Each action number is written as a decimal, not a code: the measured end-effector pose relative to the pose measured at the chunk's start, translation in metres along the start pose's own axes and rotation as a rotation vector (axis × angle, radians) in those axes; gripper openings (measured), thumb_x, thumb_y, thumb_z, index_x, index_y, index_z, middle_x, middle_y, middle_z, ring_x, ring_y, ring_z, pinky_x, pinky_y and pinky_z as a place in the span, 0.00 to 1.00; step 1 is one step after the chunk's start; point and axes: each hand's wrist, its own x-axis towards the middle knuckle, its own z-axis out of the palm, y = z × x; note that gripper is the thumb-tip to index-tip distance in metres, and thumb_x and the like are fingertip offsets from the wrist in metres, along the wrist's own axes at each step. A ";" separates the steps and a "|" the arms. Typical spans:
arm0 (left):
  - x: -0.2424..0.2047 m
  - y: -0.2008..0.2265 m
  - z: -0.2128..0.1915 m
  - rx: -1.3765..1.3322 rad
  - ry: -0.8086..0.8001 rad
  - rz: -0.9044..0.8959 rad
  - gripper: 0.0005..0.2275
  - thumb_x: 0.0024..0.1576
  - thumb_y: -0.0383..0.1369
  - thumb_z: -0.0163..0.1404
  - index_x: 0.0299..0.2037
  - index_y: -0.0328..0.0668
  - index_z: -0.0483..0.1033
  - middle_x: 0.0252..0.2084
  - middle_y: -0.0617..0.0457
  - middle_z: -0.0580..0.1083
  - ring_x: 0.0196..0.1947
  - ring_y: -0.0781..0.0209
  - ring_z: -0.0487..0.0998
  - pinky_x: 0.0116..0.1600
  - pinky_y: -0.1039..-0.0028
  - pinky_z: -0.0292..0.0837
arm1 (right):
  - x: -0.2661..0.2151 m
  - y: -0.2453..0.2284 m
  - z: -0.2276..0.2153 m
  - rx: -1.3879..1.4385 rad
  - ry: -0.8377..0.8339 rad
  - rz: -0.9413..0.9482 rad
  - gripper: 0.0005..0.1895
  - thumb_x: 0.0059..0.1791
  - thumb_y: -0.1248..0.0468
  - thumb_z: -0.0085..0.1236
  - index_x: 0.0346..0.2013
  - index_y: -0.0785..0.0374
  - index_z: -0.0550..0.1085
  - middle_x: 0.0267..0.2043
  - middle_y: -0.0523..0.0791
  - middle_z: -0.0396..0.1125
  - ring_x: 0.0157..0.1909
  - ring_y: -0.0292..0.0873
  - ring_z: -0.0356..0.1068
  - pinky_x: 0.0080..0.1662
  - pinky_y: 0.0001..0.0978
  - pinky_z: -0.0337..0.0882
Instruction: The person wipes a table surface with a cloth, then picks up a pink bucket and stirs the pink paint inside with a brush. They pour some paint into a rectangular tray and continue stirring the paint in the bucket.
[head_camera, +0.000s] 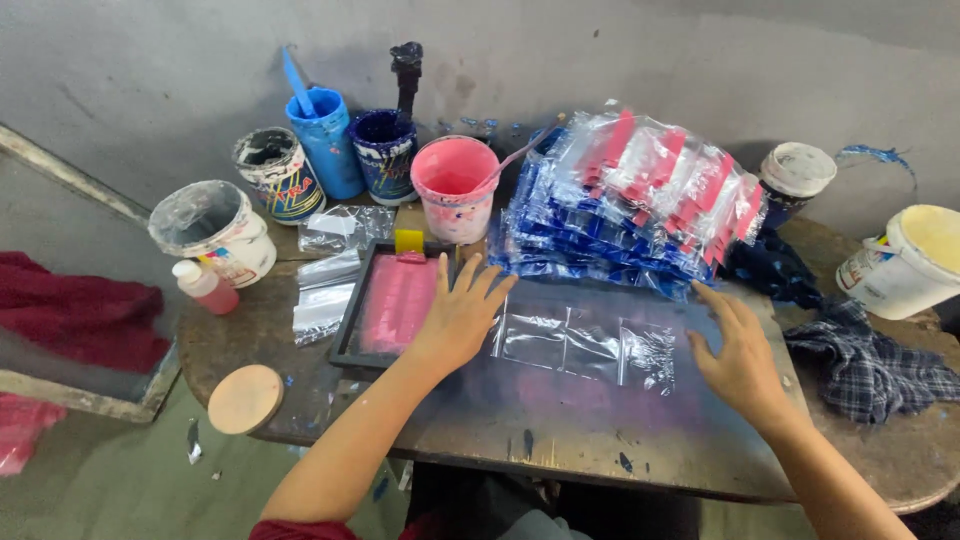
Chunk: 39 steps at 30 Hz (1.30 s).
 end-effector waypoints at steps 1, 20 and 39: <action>-0.001 -0.001 0.011 -0.001 -0.001 0.005 0.35 0.52 0.34 0.60 0.71 0.51 0.59 0.66 0.44 0.65 0.72 0.38 0.56 0.70 0.27 0.36 | -0.001 0.002 0.003 -0.001 0.001 0.005 0.37 0.45 0.68 0.62 0.70 0.58 0.68 0.54 0.51 0.70 0.52 0.54 0.73 0.56 0.46 0.72; -0.009 -0.014 -0.036 -0.011 -0.330 -0.101 0.34 0.59 0.57 0.47 0.72 0.48 0.58 0.79 0.50 0.46 0.79 0.46 0.37 0.78 0.46 0.25 | 0.026 -0.013 -0.010 0.213 -0.462 -0.105 0.35 0.46 0.55 0.63 0.68 0.50 0.67 0.67 0.53 0.65 0.77 0.58 0.51 0.75 0.59 0.40; 0.055 -0.127 0.010 -0.285 0.029 -0.590 0.43 0.48 0.56 0.61 0.66 0.31 0.64 0.66 0.37 0.68 0.75 0.35 0.52 0.76 0.44 0.38 | 0.198 -0.145 0.154 0.751 -0.373 0.068 0.35 0.50 0.67 0.55 0.73 0.60 0.61 0.67 0.54 0.63 0.38 0.46 0.78 0.34 0.33 0.77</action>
